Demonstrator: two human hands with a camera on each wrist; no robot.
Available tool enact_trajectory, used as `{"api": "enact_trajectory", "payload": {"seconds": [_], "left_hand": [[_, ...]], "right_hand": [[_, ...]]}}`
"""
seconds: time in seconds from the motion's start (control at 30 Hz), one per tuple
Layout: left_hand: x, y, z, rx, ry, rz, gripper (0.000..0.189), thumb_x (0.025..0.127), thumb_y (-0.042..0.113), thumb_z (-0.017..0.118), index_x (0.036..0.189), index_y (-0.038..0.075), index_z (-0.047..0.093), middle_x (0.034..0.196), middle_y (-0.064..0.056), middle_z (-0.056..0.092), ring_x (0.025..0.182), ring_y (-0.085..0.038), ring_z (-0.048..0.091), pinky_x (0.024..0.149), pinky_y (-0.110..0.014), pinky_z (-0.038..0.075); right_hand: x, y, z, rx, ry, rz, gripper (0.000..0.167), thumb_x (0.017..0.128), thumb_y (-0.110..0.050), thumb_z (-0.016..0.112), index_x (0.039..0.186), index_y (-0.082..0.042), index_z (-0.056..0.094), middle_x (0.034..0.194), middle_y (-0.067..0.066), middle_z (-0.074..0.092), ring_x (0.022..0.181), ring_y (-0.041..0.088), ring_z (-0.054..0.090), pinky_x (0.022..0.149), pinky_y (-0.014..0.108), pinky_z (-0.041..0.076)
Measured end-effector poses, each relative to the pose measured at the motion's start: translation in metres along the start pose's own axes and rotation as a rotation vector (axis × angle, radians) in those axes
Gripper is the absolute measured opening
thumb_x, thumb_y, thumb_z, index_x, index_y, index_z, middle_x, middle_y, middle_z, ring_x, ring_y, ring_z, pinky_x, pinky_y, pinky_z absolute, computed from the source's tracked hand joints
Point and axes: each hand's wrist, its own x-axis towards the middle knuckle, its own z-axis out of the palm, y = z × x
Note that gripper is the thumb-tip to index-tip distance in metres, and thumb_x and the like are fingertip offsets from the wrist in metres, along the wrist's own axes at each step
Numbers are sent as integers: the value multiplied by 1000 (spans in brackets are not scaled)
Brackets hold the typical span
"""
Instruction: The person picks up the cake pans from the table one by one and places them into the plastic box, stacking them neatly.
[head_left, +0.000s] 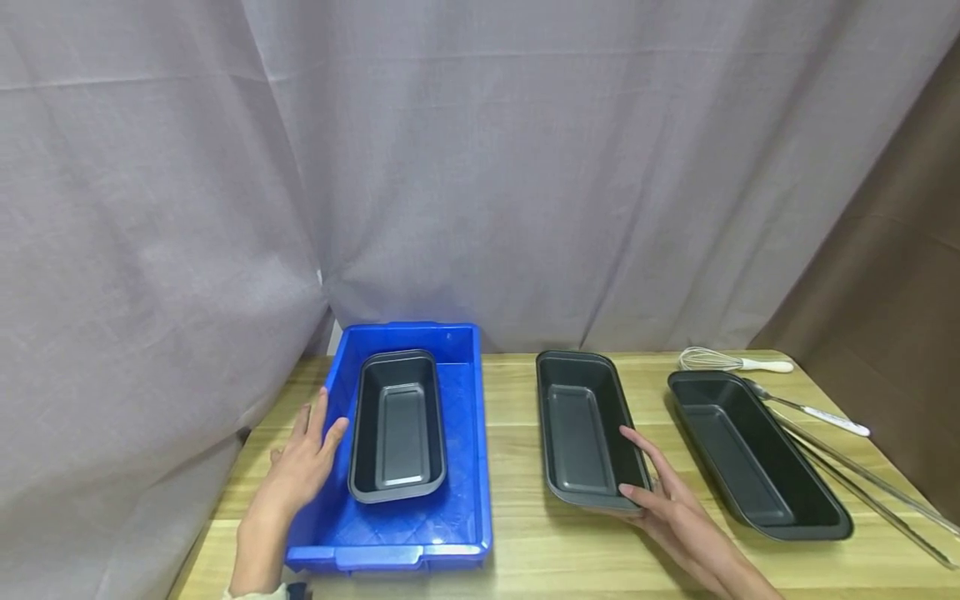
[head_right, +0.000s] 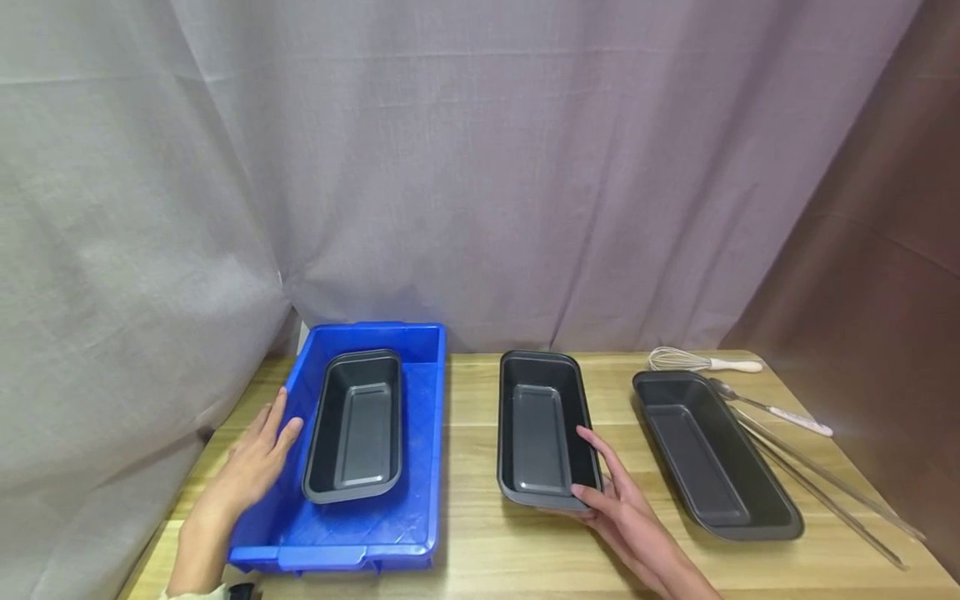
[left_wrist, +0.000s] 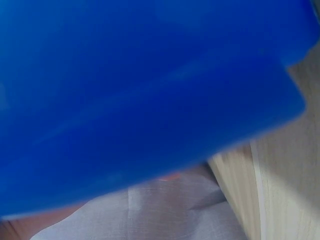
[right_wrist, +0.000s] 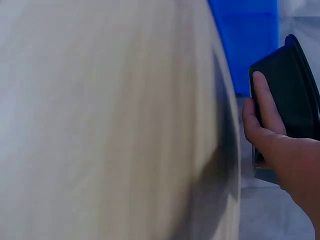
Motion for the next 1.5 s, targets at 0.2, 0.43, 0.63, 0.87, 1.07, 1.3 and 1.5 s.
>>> {"api": "enact_trajectory", "payload": {"seconds": [0.2,0.43,0.63,0.87,1.07,1.3,1.5], "left_hand": [[0,-1,-1,-5,2,1,78,120,55,22,176,10,-8,177,-39,-4,164,-61,4,120,-90,0],[1,0,0,-6,9,1,78,120,55,23,176,10,-7,178,-39,-2,164,-60,6,120,-90,1],[2,-2,1,20,36,23,78,120,53,25,176,7,-3,176,-42,4,160,-65,16,117,-93,8],[3,-2,2,43,53,24,78,120,53,26,176,6,0,176,-42,6,160,-64,18,115,-95,2],[2,-1,2,55,57,28,77,120,52,26,176,5,1,176,-42,7,159,-66,20,114,-96,-1],[3,-2,1,50,48,28,77,120,53,24,176,6,-1,176,-42,5,162,-61,15,115,-95,-2],[2,-3,2,63,52,42,77,121,52,23,176,4,0,175,-43,7,162,-61,18,114,-96,1]], "right_hand": [[5,-18,12,98,-74,-25,83,112,-1,50,177,-28,7,175,21,-21,141,17,56,112,46,53],[11,-40,32,134,-107,-30,85,111,1,53,177,-30,10,160,33,12,142,21,58,114,42,53],[22,-52,51,224,-238,-89,80,111,6,48,174,-30,16,161,31,42,141,29,64,115,47,55],[37,-66,84,260,-272,-58,73,109,6,53,167,-31,30,170,38,7,141,30,62,118,58,51],[47,-74,113,210,-246,8,69,105,2,62,160,-34,39,166,37,5,117,20,71,113,53,53],[56,-74,144,228,-262,48,68,102,2,69,156,-26,40,146,34,43,114,27,75,109,50,58],[64,-72,163,287,-311,63,81,102,8,63,170,-17,26,160,42,43,129,44,71,114,64,52]]}}
